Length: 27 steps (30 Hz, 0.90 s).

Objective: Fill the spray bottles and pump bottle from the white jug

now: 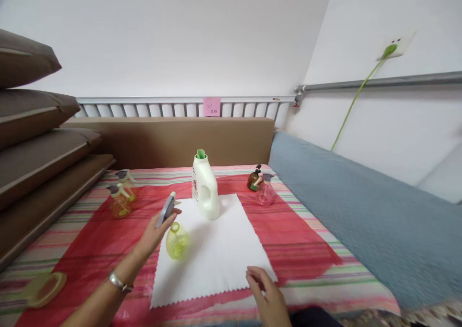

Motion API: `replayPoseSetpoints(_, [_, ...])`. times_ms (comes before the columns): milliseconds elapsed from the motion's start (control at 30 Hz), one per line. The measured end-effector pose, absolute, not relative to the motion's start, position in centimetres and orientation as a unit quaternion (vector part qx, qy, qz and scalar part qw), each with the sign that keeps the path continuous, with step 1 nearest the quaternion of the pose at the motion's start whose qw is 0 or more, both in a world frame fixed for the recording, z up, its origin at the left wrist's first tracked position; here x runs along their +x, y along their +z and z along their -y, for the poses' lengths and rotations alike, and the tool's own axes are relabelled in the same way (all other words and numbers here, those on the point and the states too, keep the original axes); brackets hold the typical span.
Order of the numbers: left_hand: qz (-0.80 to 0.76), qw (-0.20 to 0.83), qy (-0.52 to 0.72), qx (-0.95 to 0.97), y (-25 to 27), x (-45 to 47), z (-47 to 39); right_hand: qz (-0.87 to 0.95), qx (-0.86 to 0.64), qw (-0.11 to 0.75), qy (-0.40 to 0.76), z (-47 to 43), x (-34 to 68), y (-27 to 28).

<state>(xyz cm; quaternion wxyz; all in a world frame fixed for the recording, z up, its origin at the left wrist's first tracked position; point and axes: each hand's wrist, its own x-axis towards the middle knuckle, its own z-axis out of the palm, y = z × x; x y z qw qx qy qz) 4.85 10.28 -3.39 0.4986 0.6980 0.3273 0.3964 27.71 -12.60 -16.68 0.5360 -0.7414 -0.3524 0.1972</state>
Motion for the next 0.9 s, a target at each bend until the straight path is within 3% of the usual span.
replayPoseSetpoints(200, [-0.32, 0.451, 0.359, 0.752, -6.9, 5.4, -10.7, 0.451, -0.71, 0.496, 0.217, 8.3, 23.2, -11.7])
replayPoseSetpoints(400, [-0.295, 0.434, 0.333, 0.783, -7.4, 5.4, -10.6, 0.574, -0.652, 0.479, 0.127, 1.6, 18.8, -2.2])
replayPoseSetpoints(500, [-0.285, 0.399, 0.34, 0.802, -7.5, 5.3, -10.6, 0.634, -0.64, 0.421, 0.107, -1.6, 16.8, 0.6])
replayPoseSetpoints(667, [-0.295, 0.377, 0.33, 0.814, -7.7, 5.1, -10.9, 0.621, -0.702, 0.32, 0.138, -5.0, 14.4, 0.7])
replayPoseSetpoints(900, [-0.238, 0.465, 0.361, 0.772, -8.9, 3.9, -11.3, 0.638, -0.687, 0.31, 0.155, -5.7, 14.6, -1.0])
